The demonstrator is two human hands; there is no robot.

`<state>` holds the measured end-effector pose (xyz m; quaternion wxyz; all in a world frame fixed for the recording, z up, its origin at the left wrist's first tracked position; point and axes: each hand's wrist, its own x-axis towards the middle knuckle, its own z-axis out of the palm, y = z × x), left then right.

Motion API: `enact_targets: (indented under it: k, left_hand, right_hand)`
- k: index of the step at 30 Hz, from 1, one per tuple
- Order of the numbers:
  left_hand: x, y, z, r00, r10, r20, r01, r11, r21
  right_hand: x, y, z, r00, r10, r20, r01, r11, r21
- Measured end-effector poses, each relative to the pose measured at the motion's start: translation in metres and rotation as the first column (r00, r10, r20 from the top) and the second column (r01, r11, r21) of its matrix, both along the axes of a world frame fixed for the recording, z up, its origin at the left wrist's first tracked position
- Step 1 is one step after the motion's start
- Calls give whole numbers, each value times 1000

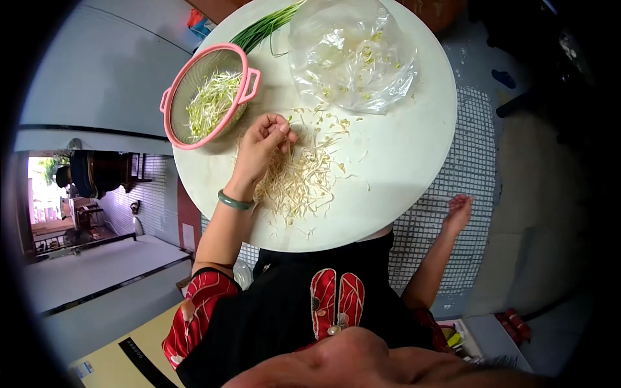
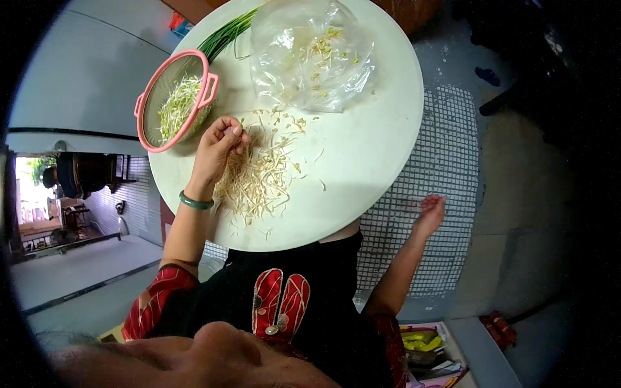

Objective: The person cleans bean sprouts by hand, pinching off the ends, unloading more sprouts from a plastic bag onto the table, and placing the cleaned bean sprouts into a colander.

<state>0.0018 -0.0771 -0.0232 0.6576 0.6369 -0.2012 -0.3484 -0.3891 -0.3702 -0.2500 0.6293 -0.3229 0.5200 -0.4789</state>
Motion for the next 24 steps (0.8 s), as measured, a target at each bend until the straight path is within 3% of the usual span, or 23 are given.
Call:
enact_targets:
  k: [3, 6, 8, 9, 10, 12, 15, 18, 24]
  left_hand:
    - [-1, 2, -3, 996, -38, -84, 34, 998, -54]
    - [-8, 2, -1, 991, -80, -104, 70, 992, -101]
    - [-16, 2, 2, 974, -137, -181, 118, 987, -107]
    - [-21, 2, 4, 962, -164, -218, 142, 984, -112]
    - [-27, 3, 7, 951, -180, -250, 155, 981, -115]
    - [-35, 5, 13, 925, -213, -315, 183, 975, -123]
    - [-32, 13, 8, 897, -309, -316, 270, 949, -162]
    - [-24, 22, 6, 872, -364, -328, 316, 929, -193]
    - [-12, 38, 5, 859, -350, -375, 296, 935, -195]
  right_hand:
    - [23, 9, 114, 998, -23, 53, 40, 943, -329]
    - [58, 40, 175, 969, 232, -92, -243, 795, -556]
    - [105, 86, 218, 879, 411, -241, -476, 779, -408]
    - [123, 99, 221, 747, 624, -230, -652, 621, -435]
    - [150, 116, 236, 656, 654, -377, -742, 467, -480]
    - [189, 139, 237, 519, 751, -409, -821, 304, -484]
    - [219, 159, 249, 384, 801, -459, -906, 230, -357]
    - [230, 166, 244, 336, 857, -390, -930, 236, -284]
    - [243, 181, 221, 439, 801, -407, -871, 267, -413]
